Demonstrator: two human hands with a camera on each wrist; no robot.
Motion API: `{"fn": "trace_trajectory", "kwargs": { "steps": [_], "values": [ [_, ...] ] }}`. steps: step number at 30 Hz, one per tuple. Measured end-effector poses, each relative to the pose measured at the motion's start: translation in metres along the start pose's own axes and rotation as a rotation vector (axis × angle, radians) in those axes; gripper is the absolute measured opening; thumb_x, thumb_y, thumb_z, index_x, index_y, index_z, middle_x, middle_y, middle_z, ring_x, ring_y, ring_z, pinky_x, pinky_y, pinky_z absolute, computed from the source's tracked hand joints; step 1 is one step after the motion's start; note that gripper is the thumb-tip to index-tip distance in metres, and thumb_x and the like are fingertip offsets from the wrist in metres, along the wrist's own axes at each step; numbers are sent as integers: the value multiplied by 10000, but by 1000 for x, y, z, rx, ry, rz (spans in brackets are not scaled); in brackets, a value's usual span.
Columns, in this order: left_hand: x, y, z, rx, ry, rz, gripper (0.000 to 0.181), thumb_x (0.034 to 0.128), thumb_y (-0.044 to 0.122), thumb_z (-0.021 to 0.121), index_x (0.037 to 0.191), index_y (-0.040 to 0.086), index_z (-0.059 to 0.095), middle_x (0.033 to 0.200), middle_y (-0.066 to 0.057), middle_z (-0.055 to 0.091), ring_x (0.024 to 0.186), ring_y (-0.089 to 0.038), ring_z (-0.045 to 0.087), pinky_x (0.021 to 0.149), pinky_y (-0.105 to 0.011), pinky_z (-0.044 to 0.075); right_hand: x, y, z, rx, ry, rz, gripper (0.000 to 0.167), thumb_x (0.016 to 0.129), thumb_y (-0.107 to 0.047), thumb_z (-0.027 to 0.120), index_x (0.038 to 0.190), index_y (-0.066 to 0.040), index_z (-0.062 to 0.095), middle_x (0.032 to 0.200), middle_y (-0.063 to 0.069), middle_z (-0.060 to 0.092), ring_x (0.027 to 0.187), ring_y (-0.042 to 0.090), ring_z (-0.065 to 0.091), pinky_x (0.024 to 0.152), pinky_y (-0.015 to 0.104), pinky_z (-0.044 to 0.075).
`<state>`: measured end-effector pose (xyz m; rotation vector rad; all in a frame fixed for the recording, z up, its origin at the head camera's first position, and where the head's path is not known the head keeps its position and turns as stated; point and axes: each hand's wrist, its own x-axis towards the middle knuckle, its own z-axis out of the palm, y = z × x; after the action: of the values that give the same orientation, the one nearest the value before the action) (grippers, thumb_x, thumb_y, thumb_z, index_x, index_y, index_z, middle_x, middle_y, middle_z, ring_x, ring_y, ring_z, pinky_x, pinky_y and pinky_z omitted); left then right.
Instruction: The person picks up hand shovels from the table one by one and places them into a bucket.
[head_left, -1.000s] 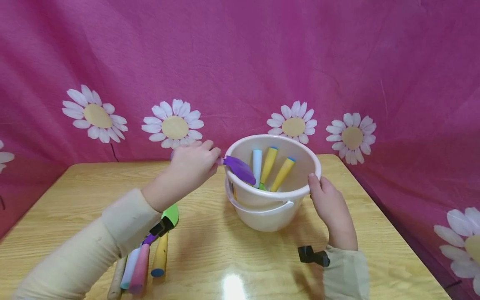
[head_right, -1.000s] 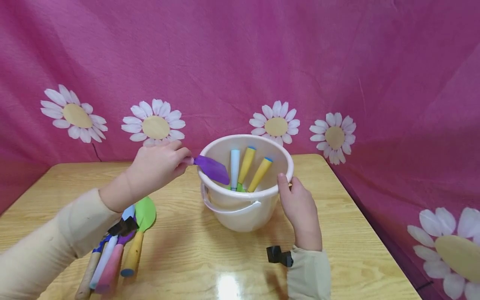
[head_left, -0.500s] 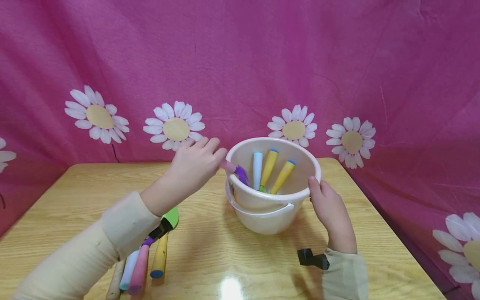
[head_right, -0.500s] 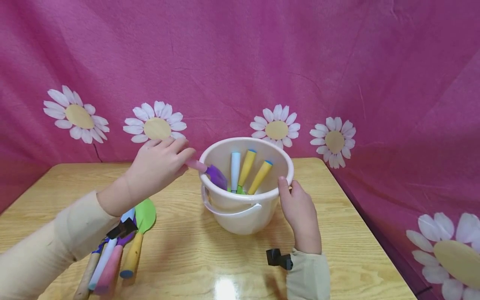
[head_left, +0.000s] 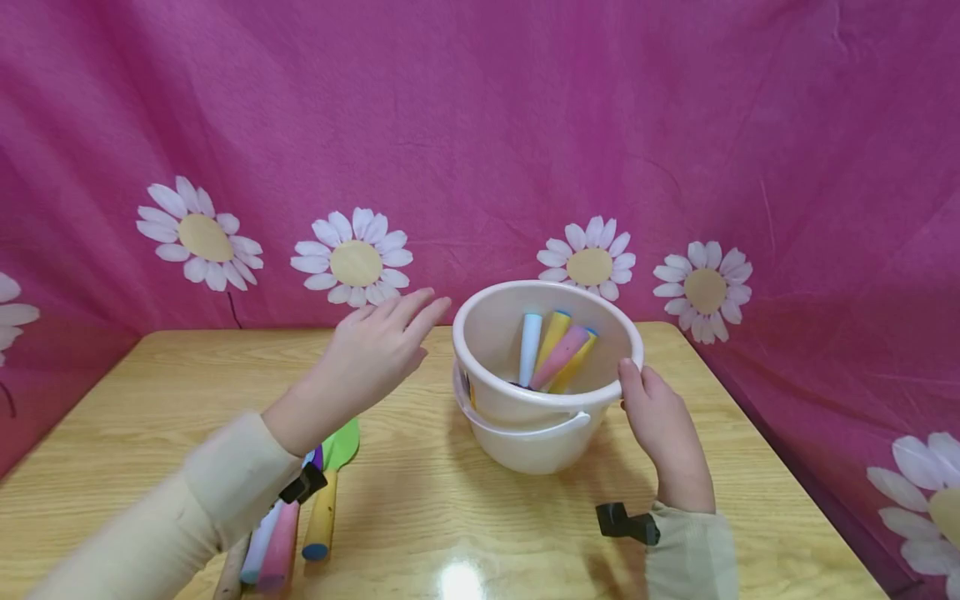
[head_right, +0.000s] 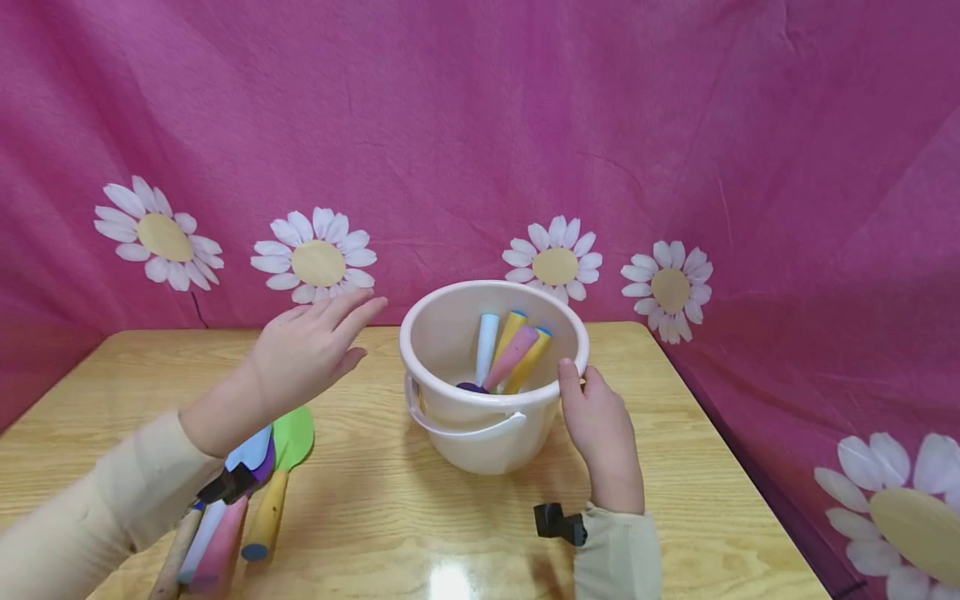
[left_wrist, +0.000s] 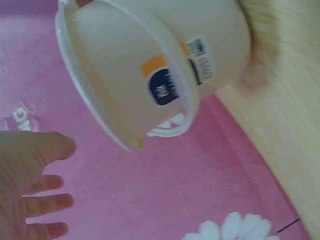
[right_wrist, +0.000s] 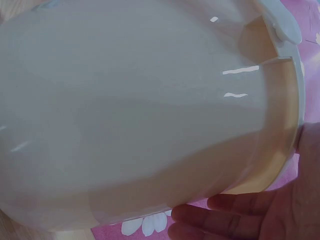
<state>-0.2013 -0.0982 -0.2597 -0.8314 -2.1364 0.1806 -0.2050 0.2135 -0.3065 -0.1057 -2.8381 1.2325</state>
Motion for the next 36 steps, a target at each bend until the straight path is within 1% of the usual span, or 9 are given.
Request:
{"fn": "trace_trajectory", "kwargs": {
  "steps": [3,7,13,16,20,25,28,33,36],
  "values": [
    [-13,0,7,6,-43,-17,536,673,161,760,1151,51,542,1102,-129,570,879,-272,597,584,-361,496,0,0,0,-8,10,-9,681,922,-531,169,1324,-10,344,1185,252,490,1042,364,483,836,533,372],
    [-32,0,16,-19,-106,-45,501,660,172,773,1096,46,559,1029,-118,590,817,-254,607,560,-351,498,0,1,1,-8,7,-14,688,922,-532,164,1334,-6,330,1205,255,478,1048,367,482,837,539,372],
    [-54,-3,23,-49,-215,-125,480,663,191,779,1065,32,573,990,-114,600,825,-247,611,567,-356,499,0,2,1,-15,9,-24,689,924,-528,159,1330,2,332,1204,261,478,1050,375,484,838,542,371],
    [-64,-6,24,-54,-248,-164,452,664,191,776,1035,28,577,963,-111,601,807,-246,611,576,-353,498,0,2,1,-15,10,-24,688,924,-528,160,1329,0,334,1198,261,481,1051,375,481,837,545,370],
    [-79,-10,23,-54,-276,-205,401,670,192,764,990,31,583,910,-100,601,773,-245,606,567,-351,492,1,2,1,-12,7,-26,690,924,-531,160,1333,-2,330,1204,261,477,1054,375,479,843,548,367],
    [-98,-12,21,-48,-301,-249,347,661,186,750,934,37,598,845,-83,598,720,-231,598,474,-335,450,0,2,1,-8,-6,-28,700,922,-536,156,1343,-1,316,1232,260,456,1068,381,472,851,554,363],
    [-108,-13,19,-35,-330,-282,330,654,189,751,912,45,603,827,-81,601,671,-230,593,432,-332,423,0,2,1,-7,-11,-29,702,922,-536,153,1344,1,312,1239,262,450,1071,383,469,852,555,361],
    [-123,-12,17,-29,-412,-355,291,665,191,730,891,56,605,786,-73,586,584,-232,556,399,-348,400,0,1,0,-9,-14,-26,700,922,-536,147,1335,1,323,1241,259,449,1074,380,466,858,550,355],
    [-132,-11,15,-47,-485,-398,280,681,201,717,889,54,600,785,-72,580,592,-226,553,409,-367,414,0,1,1,3,-19,-13,707,917,-547,147,1338,-6,320,1259,249,438,1085,377,458,865,549,350]
  ]
}}
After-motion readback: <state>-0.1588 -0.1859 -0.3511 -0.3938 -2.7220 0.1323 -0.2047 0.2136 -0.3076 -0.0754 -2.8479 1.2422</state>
